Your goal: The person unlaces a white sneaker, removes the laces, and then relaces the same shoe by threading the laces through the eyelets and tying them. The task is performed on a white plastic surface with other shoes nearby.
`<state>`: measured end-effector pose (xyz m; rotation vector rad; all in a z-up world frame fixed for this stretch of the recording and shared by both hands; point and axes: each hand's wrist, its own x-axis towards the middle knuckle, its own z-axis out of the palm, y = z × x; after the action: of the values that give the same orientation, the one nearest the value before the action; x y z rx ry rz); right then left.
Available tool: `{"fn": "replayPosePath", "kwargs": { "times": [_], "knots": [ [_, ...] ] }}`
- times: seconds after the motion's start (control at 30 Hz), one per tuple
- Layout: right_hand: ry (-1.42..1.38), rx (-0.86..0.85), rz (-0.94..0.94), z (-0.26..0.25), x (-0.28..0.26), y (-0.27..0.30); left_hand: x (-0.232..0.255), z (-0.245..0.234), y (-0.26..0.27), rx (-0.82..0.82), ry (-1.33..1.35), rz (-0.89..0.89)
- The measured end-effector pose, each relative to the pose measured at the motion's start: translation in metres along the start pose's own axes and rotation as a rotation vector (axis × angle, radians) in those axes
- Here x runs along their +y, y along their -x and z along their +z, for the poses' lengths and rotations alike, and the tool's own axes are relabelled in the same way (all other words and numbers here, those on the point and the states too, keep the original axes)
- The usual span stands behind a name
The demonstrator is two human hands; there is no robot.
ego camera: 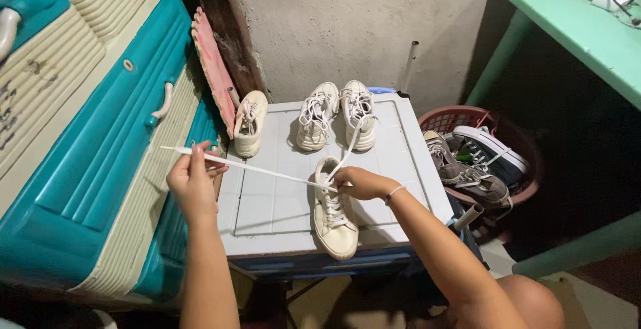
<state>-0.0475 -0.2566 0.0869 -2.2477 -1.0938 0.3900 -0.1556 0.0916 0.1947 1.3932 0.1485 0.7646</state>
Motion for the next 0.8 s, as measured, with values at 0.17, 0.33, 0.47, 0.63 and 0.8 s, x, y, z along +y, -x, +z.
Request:
{"fn": "replayPosePath", "kwargs": {
  "times": [0.17,0.33,0.47,0.63,0.8],
  "knots": [
    [-0.179,-0.005,0.092,-0.001,0.0,0.003,-0.017,-0.009,0.008,0.002,0.204,-0.074],
    [-0.16,0.132,0.214,0.012,-0.008,-0.006,-0.028,0.014,0.078,-0.354,0.114,-0.398],
    [-0.086,0.201,0.351,0.032,-0.004,-0.013,-0.032,0.049,0.11,-0.622,0.285,-0.738],
    [-0.131,0.295,0.285,0.046,0.006,-0.012,0.006,0.039,0.14,-0.923,0.781,-0.571],
    [-0.278,0.308,0.38,0.054,0.013,-0.009,-0.003,0.024,0.13,-0.899,0.966,-0.549]
  ]
}}
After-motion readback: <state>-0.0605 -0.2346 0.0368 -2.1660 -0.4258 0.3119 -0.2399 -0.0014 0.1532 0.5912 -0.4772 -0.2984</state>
